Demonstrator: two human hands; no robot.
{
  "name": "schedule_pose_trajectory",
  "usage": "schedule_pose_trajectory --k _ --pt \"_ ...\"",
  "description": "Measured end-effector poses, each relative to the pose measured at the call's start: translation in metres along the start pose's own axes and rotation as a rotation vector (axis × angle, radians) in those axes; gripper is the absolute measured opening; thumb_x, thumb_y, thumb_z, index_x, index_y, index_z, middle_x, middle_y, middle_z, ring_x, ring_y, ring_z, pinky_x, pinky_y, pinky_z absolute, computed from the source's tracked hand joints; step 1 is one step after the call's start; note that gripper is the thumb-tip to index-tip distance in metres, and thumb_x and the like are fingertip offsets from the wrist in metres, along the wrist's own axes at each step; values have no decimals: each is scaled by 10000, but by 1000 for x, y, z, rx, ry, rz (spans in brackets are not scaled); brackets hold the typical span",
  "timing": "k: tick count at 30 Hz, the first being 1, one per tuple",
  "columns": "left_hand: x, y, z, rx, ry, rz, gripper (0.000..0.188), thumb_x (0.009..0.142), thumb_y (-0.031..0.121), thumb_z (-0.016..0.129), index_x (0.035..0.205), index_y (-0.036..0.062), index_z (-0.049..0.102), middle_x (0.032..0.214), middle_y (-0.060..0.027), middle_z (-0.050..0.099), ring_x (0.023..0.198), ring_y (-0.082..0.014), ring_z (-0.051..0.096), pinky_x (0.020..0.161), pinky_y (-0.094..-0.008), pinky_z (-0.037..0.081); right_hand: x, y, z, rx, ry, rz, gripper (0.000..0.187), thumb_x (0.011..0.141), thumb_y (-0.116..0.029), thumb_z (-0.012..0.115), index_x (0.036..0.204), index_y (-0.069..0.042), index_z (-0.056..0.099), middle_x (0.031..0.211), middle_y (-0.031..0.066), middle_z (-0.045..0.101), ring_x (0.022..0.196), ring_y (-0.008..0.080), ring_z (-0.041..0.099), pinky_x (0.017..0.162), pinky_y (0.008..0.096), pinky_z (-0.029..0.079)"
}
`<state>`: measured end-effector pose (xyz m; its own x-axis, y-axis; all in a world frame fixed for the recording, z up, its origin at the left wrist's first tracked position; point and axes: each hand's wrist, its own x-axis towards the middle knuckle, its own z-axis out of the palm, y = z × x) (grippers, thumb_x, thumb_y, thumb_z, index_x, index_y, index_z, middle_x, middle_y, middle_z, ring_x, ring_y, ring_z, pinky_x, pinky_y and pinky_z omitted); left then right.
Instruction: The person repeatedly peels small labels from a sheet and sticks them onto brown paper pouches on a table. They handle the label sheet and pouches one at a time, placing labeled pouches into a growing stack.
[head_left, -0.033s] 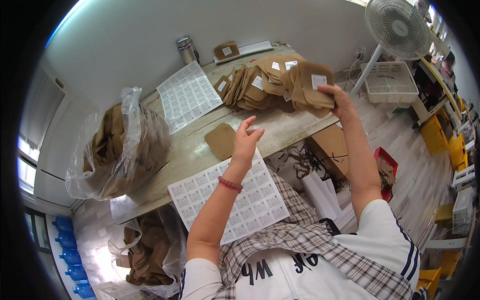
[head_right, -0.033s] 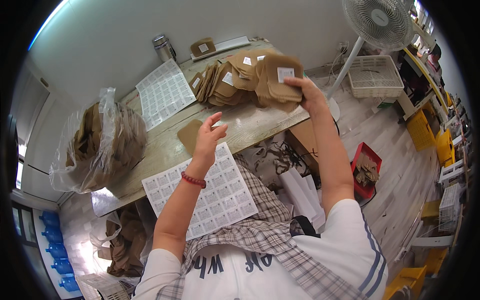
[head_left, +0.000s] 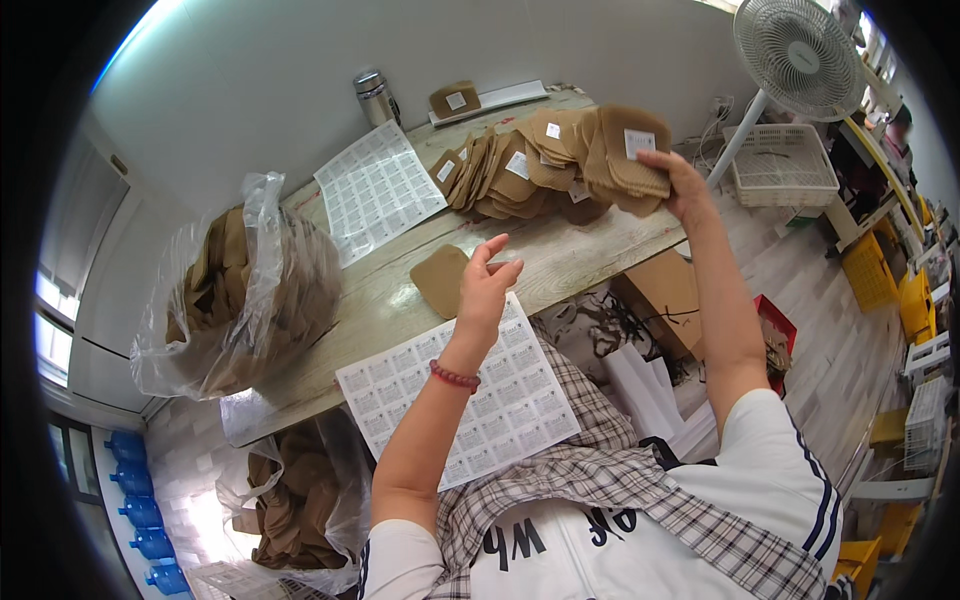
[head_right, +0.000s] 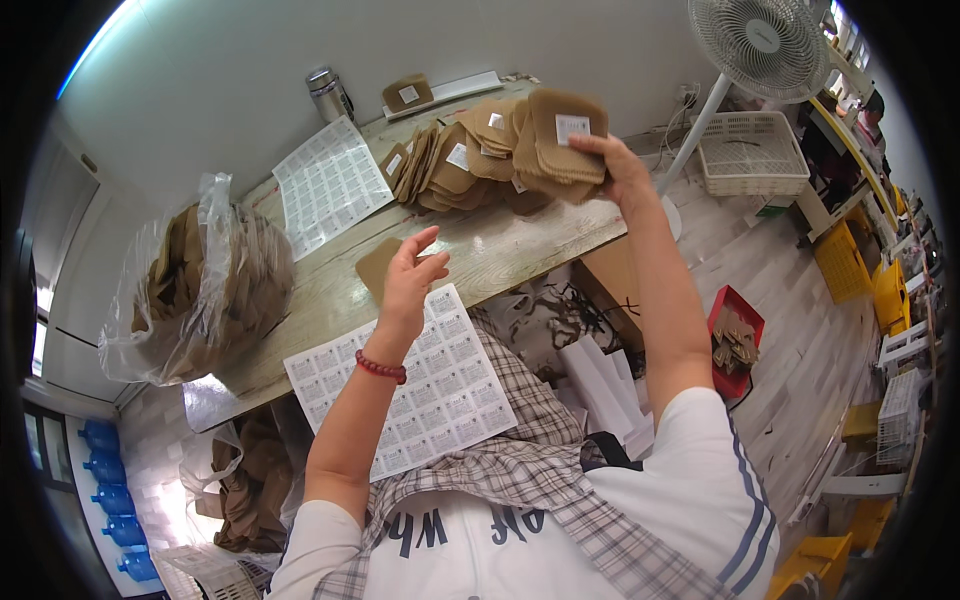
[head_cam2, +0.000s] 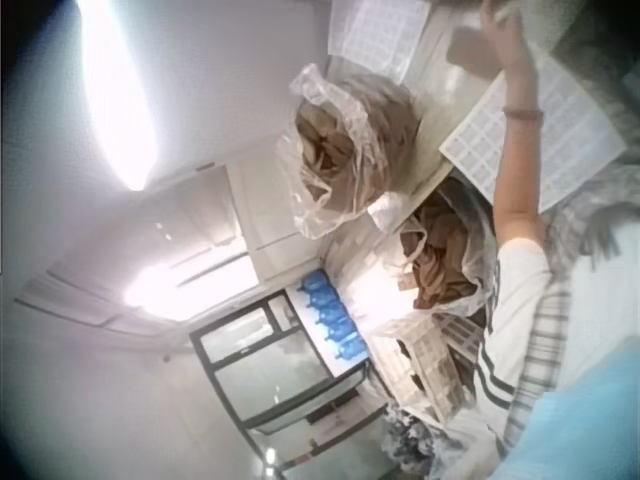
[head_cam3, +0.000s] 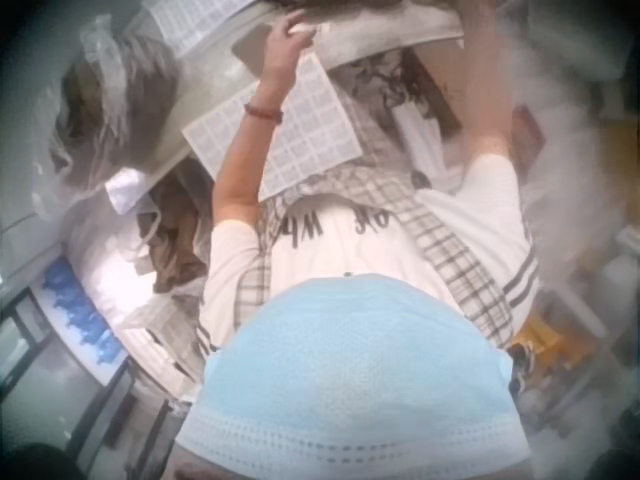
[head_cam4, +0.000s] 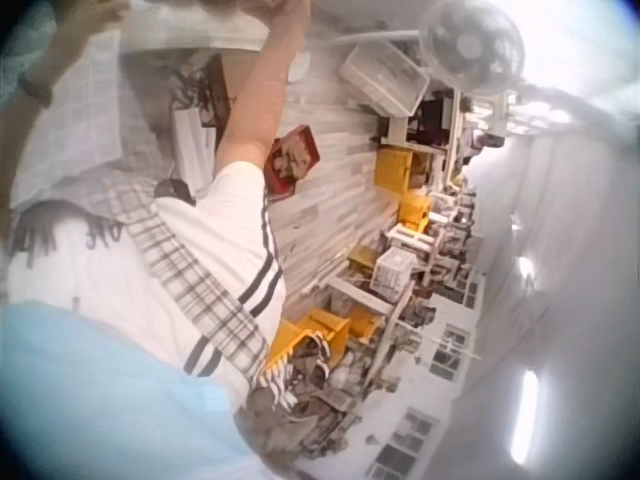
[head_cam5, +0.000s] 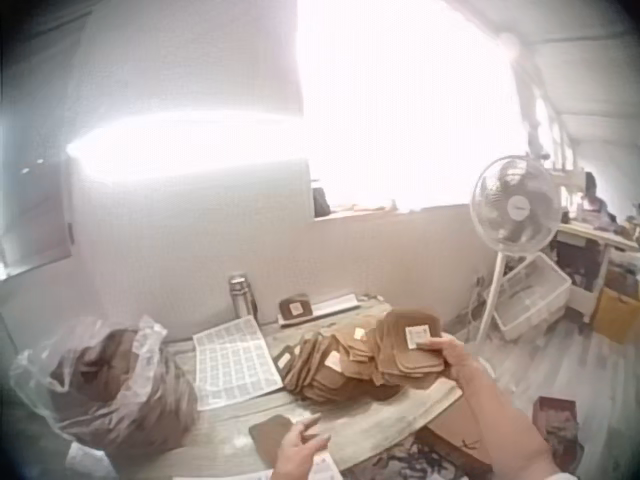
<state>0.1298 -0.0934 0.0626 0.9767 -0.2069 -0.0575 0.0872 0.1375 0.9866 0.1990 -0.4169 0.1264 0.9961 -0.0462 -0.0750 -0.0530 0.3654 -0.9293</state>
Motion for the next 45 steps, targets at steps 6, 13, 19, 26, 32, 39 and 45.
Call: schedule_pose_trajectory --k 6,13,19,26,32,39,45 --pt "-63 27 -48 -97 126 81 440 925 90 616 1343 3 506 1001 -61 638 930 -110 585 883 -267 462 132 -18 21 4 39 58 527 791 -179 799 1191 44 540 1128 177 632 1045 264 647 953 385 541" --pt "-138 10 -138 70 514 178 398 944 28 566 1334 -21 501 1054 -85 633 977 -120 581 917 -269 449 194 26 0 -1077 399 -256 1043 626 -334 879 1438 57 353 1344 242 528 1237 333 531 1034 366 425" --pt "-180 -35 -202 232 848 207 263 944 11 561 1205 -19 568 1119 -104 628 980 -114 576 919 -256 448 171 15 -13 -1354 504 -533 936 713 -472 815 1414 1 415 1342 245 528 1228 333 540 1031 393 427" --pt "-191 -73 -229 80 793 91 131 879 -22 625 1005 0 597 1109 -95 642 923 -99 589 861 -238 458 -37 134 56 -917 -7 -370 185 853 -184 715 938 -33 649 830 60 681 799 129 635 735 293 513" --pt "-178 -98 -234 140 565 121 90 868 -47 610 943 -11 645 898 -3 644 795 -58 556 735 -215 454 -103 220 114 -786 -26 -99 282 803 -184 754 965 -14 598 891 79 666 858 177 645 768 311 511" --pt "-177 -69 -216 -47 470 99 380 850 -130 557 1192 -5 666 1078 -70 689 940 -116 634 841 -233 500 -88 209 127 -366 -196 -63 316 864 -4 677 1179 -20 654 933 41 673 849 81 602 748 220 490" --pt "-205 -40 -217 -344 558 145 256 890 -66 613 1143 -61 654 1086 -132 690 963 -180 653 859 -281 537 -107 170 132 -248 -311 -216 355 852 44 675 1199 -31 663 945 2 659 859 62 593 792 204 479"
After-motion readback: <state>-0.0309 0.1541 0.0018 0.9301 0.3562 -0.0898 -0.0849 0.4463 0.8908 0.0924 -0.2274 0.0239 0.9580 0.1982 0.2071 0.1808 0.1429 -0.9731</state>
